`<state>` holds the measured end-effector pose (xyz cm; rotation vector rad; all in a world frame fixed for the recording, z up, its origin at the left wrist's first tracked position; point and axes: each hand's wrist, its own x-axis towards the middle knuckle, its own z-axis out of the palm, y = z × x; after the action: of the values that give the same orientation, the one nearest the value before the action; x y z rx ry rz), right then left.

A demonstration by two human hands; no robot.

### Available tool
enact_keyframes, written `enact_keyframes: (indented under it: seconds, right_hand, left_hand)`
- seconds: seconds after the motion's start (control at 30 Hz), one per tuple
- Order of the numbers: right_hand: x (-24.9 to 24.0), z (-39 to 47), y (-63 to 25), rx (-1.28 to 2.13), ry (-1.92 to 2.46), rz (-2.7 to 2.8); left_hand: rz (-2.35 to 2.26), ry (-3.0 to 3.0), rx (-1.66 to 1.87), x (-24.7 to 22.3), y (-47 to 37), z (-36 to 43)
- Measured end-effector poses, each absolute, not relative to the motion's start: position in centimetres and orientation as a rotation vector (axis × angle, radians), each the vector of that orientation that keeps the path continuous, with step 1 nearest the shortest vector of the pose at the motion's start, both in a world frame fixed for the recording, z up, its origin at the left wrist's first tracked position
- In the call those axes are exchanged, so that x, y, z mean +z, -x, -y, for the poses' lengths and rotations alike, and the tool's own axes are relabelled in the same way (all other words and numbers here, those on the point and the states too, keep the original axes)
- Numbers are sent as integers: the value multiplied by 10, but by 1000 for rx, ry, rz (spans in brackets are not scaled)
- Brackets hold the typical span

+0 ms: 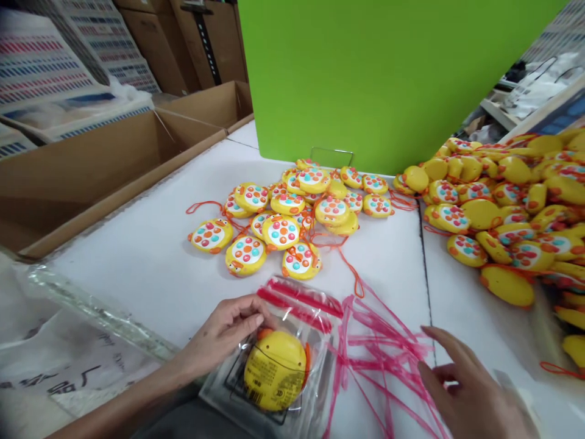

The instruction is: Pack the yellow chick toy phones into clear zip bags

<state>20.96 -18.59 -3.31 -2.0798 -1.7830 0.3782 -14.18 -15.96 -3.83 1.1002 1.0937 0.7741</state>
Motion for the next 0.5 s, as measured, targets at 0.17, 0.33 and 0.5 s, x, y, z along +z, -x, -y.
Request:
enact_keyframes:
  seconds: [0.17,0.33,0.5]
  right_hand:
    - [-36,173,-128,715,1915,1825]
    - [-52,158,-91,1242,1619,1634]
    - [-59,158,-93,1318,1519,1520]
  left_hand:
    - [-1101,-1118,777,-39,143,161]
    - [-1112,-1045,824,-43,146,164]
    - [-1144,-844,904,-53,149,168]
